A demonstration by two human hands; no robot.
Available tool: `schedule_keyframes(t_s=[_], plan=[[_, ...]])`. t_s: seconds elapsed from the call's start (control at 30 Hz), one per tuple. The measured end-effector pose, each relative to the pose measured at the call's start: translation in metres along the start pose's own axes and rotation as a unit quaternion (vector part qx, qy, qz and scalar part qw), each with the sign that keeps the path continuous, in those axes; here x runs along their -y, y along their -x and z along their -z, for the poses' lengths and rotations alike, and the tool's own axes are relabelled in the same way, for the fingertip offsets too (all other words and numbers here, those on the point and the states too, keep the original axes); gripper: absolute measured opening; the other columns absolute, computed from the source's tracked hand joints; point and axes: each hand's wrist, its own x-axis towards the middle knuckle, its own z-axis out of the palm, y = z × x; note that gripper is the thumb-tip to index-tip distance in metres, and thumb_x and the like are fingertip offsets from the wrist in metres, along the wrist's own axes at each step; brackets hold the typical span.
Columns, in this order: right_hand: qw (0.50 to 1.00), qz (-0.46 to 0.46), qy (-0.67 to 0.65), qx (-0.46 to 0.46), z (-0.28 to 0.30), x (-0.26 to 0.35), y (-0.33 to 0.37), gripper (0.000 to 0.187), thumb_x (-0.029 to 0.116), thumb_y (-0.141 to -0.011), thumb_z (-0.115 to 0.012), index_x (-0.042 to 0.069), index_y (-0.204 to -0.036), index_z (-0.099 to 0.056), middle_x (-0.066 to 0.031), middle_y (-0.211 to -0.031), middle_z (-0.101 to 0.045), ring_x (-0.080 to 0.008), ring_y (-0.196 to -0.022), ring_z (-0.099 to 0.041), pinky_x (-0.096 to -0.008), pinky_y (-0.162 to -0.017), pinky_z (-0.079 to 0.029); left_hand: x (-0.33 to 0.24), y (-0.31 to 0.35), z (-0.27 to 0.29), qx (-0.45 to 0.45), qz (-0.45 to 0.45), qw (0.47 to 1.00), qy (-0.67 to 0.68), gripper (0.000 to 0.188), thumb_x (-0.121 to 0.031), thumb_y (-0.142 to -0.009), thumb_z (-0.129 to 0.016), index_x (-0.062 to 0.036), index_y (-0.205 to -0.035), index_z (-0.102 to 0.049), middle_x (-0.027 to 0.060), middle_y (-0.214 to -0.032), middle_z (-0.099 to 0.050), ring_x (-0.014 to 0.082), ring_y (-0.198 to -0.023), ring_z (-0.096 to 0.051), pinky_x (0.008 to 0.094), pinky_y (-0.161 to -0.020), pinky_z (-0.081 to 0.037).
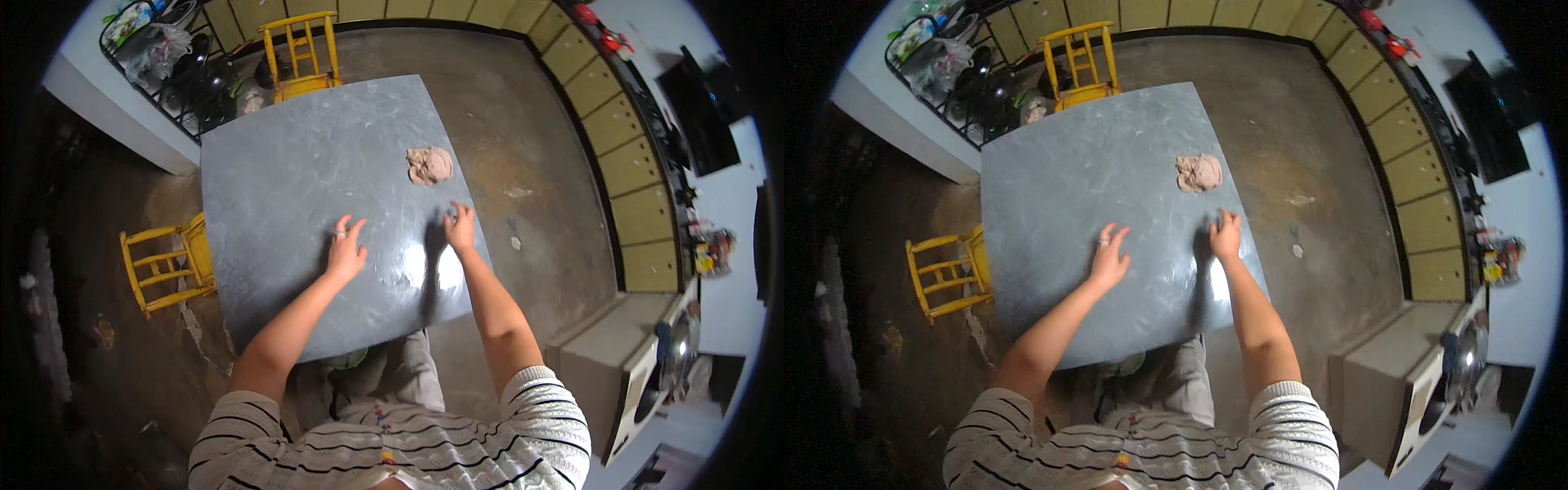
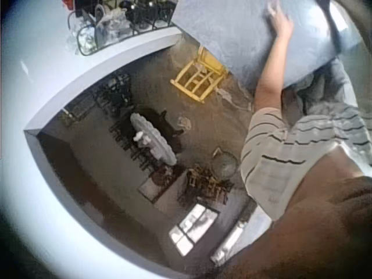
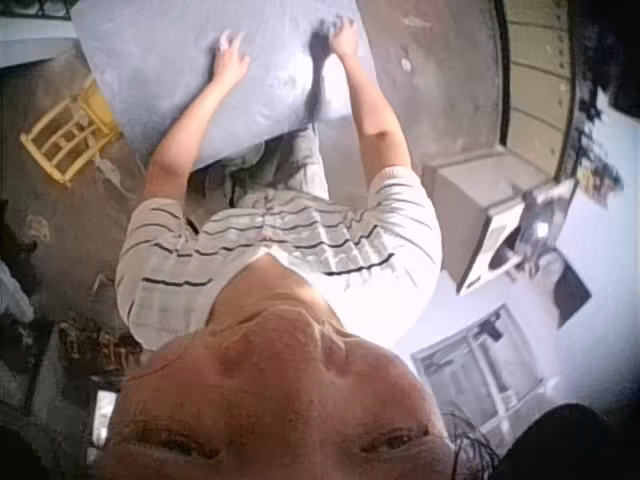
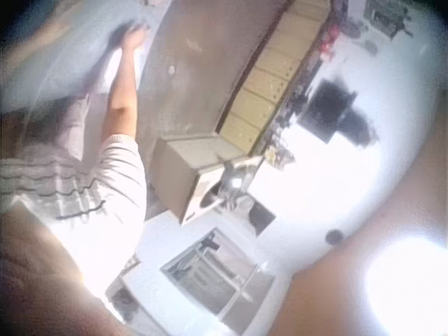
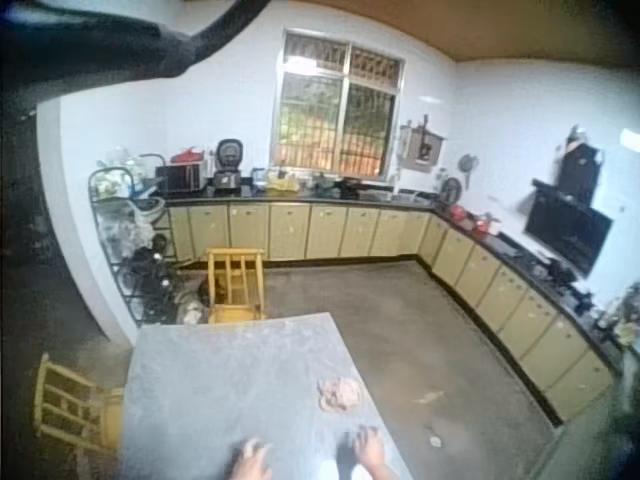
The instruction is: The person wipes a metal table surface with a cloth, then moves to the kitchen sink to wash a white bowl and a metal ladle under running water. The person places the cleaned items on a drying rack.
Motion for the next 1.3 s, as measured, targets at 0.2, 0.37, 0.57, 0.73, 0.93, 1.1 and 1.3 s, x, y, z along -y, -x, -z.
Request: schedule_keyframes(t_s=[0.2,0.37,0.57,0.73,0.93,1.1,1.3], plan=[[0.995,0.053,-0.085,-0.011,-0.050,-0.017,-0.118,0.035,0.019,-0.077,-0.070,0.002,-0.104,-0.056,-0.0154,-0.105,-0.054,-0.0271,-0.093,-0.056,-0.0358,-0.082,-0.047,-0.018,-0.131,-0.093,-0.088,-0.026,0.994,-0.056,0.055,0.001,-0.080,-0.055,-0.0094,-0.133,-0.044,0.0192,-0.136,-0.037,0.0362,-0.115,-0.047,0.0407,-0.098,-0.040],[0.880,-0.017,-0.460,0.117,-0.023,-0.001,-0.127,0.012,-0.005,-0.081,-0.056,0.003,-0.090,-0.052,-0.0033,-0.084,-0.057,-0.0098,-0.077,-0.053,-0.0235,-0.072,-0.044,-0.051,-0.187,-0.124,-0.079,0.211,0.899,0.375,0.043,-0.019,-0.094,-0.051,-0.0098,-0.135,-0.042,0.0135,-0.129,-0.047,0.0246,-0.105,-0.055,0.0352,-0.083,-0.049],[0.898,-0.034,-0.399,0.180,0.003,0.031,-0.091,0.041,0.002,-0.078,-0.071,0.005,-0.114,-0.052,-0.0074,-0.111,-0.046,-0.0096,-0.078,-0.054,-0.0241,-0.075,-0.047,-0.063,-0.168,-0.122,0.059,0.383,0.806,0.447,0.039,-0.032,-0.100,-0.043,-0.0093,-0.131,-0.049,0.0050,-0.116,-0.058,0.0142,-0.103,-0.054,0.0320,-0.086,-0.047],[0.921,-0.006,-0.271,0.280,0.003,0.030,-0.049,0.027,0.010,-0.078,-0.075,0.004,-0.099,-0.061,-0.0064,-0.100,-0.050,-0.0098,-0.075,-0.053,-0.0236,-0.069,-0.046,-0.042,-0.089,-0.113,-0.081,0.185,0.889,0.412,0.030,-0.024,-0.099,-0.046,-0.0021,-0.118,-0.055,0.0064,-0.111,-0.058,0.0144,-0.099,-0.054,0.0292,-0.089,-0.043],[0.950,0.122,-0.218,0.189,0.053,0.065,0.005,0.020,0.006,-0.076,-0.074,0.001,-0.089,-0.060,-0.0074,-0.082,-0.058,-0.0160,-0.078,-0.054,-0.0258,-0.066,-0.044,-0.087,-0.031,-0.032,-0.202,0.114,0.972,0.048,0.024,-0.026,-0.088,-0.060,-0.0034,-0.096,-0.065,0.0155,-0.092,-0.063,0.0332,-0.087,-0.062,0.0393,-0.076,-0.049],[0.978,0.102,-0.159,0.091,0.085,0.104,0.029,0.016,0.012,-0.081,-0.070,0.002,-0.088,-0.060,-0.0095,-0.087,-0.051,-0.0231,-0.079,-0.052,-0.0341,-0.069,-0.047,-0.111,-0.019,0.008,-0.066,0.257,0.955,-0.135,0.054,-0.049,-0.084,-0.058,-0.0171,-0.127,-0.050,0.0192,-0.110,-0.060,0.0359,-0.102,-0.057,0.0461,-0.082,-0.046],[0.963,0.217,0.160,0.004,0.052,0.043,0.042,0.049,0.022,-0.082,-0.068,0.020,-0.129,-0.053,-0.0192,-0.135,-0.037,-0.0394,-0.118,-0.041,-0.0517,-0.101,-0.033,-0.075,0.003,-0.029,-0.127,0.047,0.957,-0.255,0.051,-0.036,-0.085,-0.060,-0.0238,-0.133,-0.048,0.0131,-0.145,-0.030,0.0426,-0.133,-0.025,0.0633,-0.103,-0.022]])
